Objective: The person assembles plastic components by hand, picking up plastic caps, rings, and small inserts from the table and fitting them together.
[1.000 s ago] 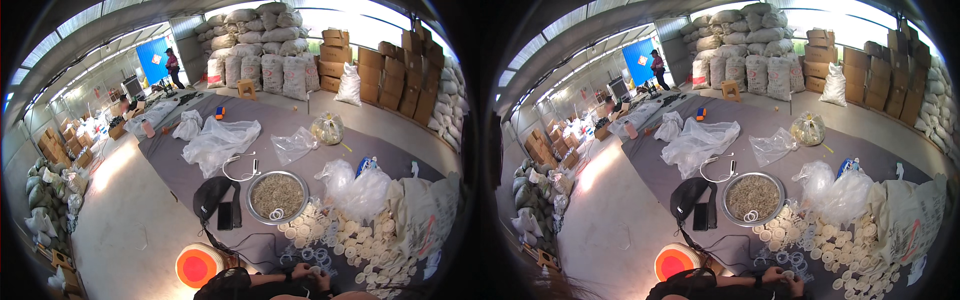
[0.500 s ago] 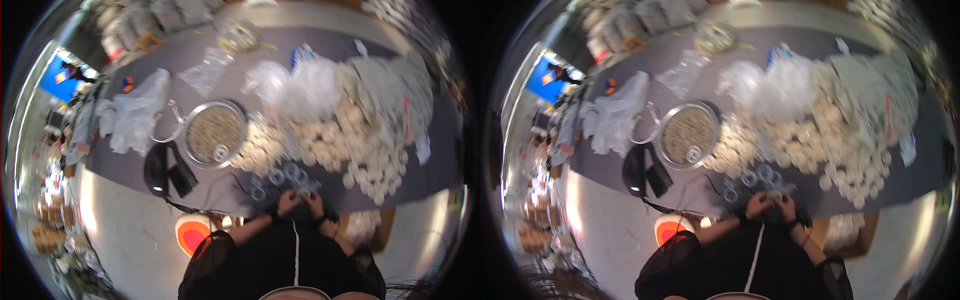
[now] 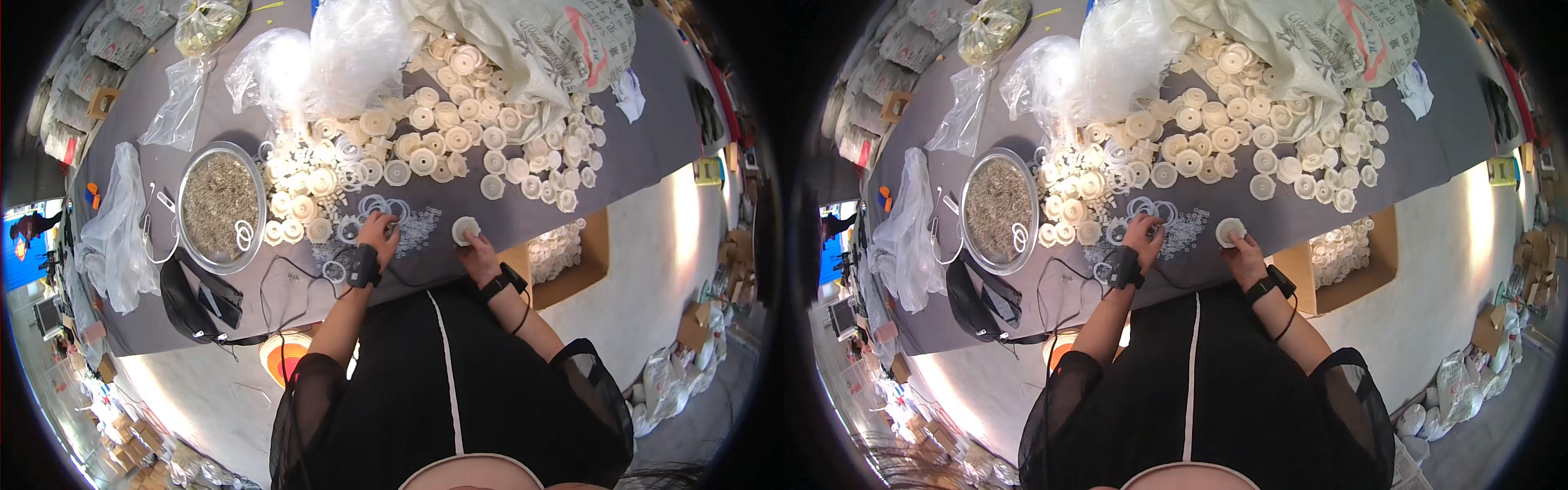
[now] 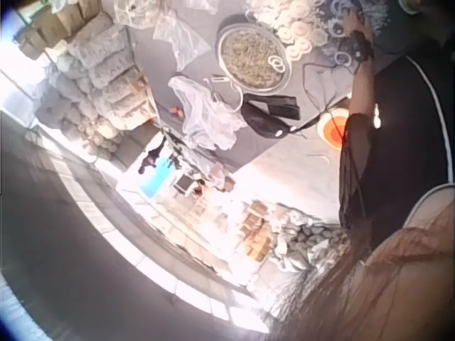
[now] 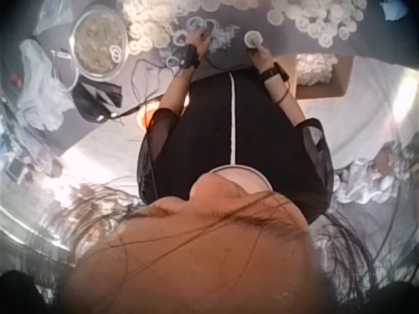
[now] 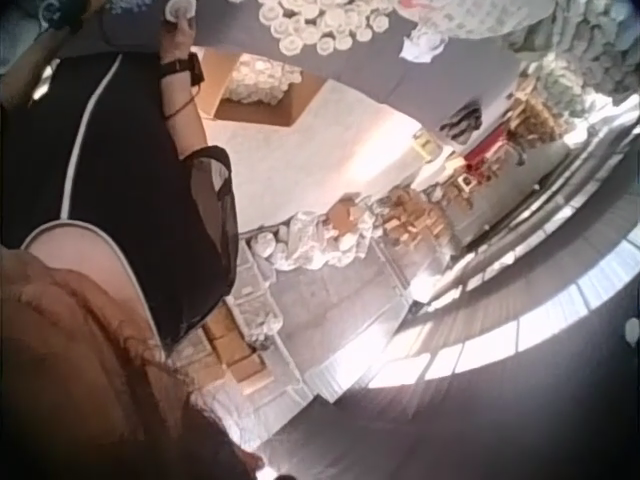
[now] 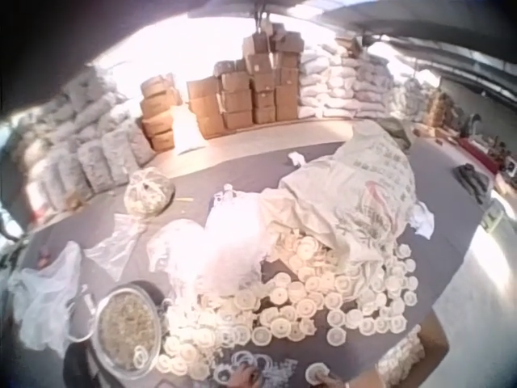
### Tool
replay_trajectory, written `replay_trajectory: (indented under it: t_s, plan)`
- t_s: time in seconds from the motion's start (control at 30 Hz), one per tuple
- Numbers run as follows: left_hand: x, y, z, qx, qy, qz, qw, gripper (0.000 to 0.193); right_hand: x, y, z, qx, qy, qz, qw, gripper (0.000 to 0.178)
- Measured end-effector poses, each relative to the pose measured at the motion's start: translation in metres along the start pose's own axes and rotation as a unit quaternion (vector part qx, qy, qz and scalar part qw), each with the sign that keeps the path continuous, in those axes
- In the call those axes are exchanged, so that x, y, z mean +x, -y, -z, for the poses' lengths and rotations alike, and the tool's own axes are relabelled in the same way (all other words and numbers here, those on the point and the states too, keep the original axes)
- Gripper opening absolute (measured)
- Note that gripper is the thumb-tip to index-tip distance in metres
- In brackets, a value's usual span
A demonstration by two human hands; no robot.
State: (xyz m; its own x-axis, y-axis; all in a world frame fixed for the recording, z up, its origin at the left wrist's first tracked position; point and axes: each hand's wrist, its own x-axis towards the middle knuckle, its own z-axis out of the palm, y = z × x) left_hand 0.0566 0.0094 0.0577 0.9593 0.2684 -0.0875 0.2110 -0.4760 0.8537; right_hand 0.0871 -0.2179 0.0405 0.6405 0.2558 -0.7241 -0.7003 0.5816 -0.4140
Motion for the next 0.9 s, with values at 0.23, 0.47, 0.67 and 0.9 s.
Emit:
replay_trajectory:
  t_s: [0.23,0.47,0.67,0.9]
  plan:
    - [0.029,-0.001,-0.033,0.133,-0.009,-0.132,0.982,0.011,-0.009,0.012,-0.011,-0.133,0.029,0.031,0.99,0.019]
    - [0.052,-0.006,-0.066,0.22,0.054,-0.134,0.965,0.012,-0.014,0.027,-0.023,-0.266,0.058,0.111,0.956,0.019]
    - [0.054,-0.011,-0.063,0.299,0.115,-0.118,0.94,0.012,-0.02,0.035,-0.04,-0.36,0.121,0.19,0.905,0.018]
    - [0.032,-0.056,-0.024,-0.34,0.136,0.13,0.921,0.011,-0.04,0.056,-0.077,-0.555,0.237,0.407,0.686,0.03]
